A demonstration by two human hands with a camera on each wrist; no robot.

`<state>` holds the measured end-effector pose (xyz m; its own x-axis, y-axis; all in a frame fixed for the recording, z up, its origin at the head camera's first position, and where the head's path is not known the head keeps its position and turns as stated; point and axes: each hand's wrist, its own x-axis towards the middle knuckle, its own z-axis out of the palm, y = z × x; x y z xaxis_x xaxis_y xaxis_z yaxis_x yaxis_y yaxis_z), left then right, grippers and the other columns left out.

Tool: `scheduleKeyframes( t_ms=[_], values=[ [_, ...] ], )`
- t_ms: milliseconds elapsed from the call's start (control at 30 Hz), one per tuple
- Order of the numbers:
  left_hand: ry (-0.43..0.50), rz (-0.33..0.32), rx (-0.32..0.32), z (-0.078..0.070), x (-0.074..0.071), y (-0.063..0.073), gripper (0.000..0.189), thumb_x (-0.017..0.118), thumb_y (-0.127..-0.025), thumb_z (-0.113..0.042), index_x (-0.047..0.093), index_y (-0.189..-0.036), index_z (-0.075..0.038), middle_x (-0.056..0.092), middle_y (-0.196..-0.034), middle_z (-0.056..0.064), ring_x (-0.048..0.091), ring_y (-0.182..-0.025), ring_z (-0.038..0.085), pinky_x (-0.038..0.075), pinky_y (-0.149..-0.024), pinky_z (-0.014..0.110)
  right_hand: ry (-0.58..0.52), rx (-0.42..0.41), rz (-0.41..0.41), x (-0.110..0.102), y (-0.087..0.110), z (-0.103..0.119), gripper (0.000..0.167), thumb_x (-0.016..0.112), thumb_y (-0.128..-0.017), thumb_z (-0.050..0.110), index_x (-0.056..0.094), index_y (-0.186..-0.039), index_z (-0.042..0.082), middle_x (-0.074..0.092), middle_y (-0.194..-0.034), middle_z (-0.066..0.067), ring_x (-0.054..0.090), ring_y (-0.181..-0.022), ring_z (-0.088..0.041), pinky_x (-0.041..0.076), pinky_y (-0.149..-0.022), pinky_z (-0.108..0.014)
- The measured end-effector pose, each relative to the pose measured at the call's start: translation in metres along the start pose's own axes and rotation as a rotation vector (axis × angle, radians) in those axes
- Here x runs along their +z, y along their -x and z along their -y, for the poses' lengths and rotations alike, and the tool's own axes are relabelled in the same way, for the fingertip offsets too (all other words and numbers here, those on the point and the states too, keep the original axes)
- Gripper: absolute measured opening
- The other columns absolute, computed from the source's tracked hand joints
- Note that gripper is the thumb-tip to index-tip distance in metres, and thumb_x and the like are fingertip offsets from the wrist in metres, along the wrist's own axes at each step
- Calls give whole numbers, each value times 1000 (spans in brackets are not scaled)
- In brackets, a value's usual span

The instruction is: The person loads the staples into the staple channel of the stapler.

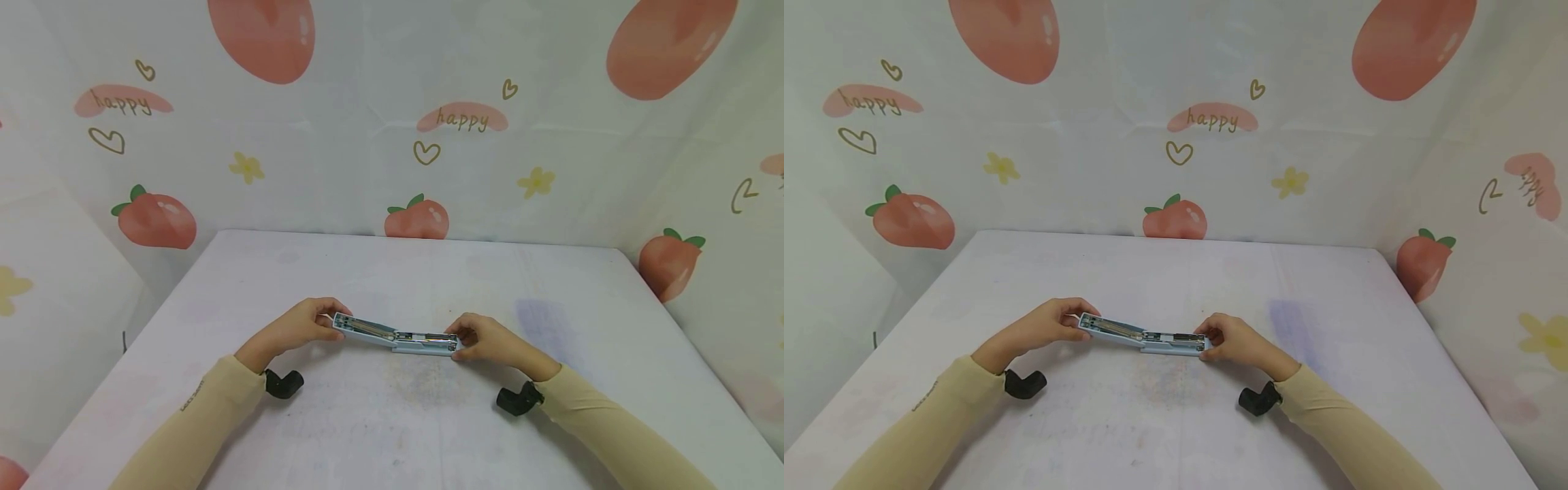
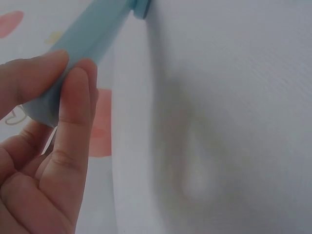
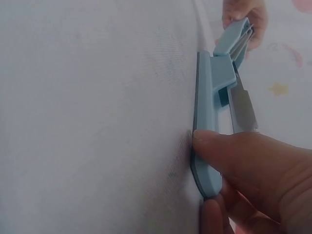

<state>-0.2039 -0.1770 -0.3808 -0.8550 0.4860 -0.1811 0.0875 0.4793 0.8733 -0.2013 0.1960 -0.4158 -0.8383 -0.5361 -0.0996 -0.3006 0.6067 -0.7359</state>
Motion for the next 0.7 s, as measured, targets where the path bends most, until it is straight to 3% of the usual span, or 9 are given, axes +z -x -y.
scheduleKeyframes(
  t_ms=[433,700],
  values=[
    [26,-5,42,-14,1,-1,38,75,-84,-10,61,-119,-6,62,-102,7,59,-77,13,45,-70,26,-9,6,13,0,-1,0,39,81,-77,11,64,-111,4,63,-103,-8,61,-94,-20,52,-82,-32],
    [24,-49,81,-28,8,-1,33,74,-84,-9,63,-116,-7,61,-102,7,59,-76,14,45,-71,27,-2,13,13,-1,-1,1,39,81,-77,11,64,-112,4,64,-102,-8,62,-94,-19,53,-82,-33]
  ],
)
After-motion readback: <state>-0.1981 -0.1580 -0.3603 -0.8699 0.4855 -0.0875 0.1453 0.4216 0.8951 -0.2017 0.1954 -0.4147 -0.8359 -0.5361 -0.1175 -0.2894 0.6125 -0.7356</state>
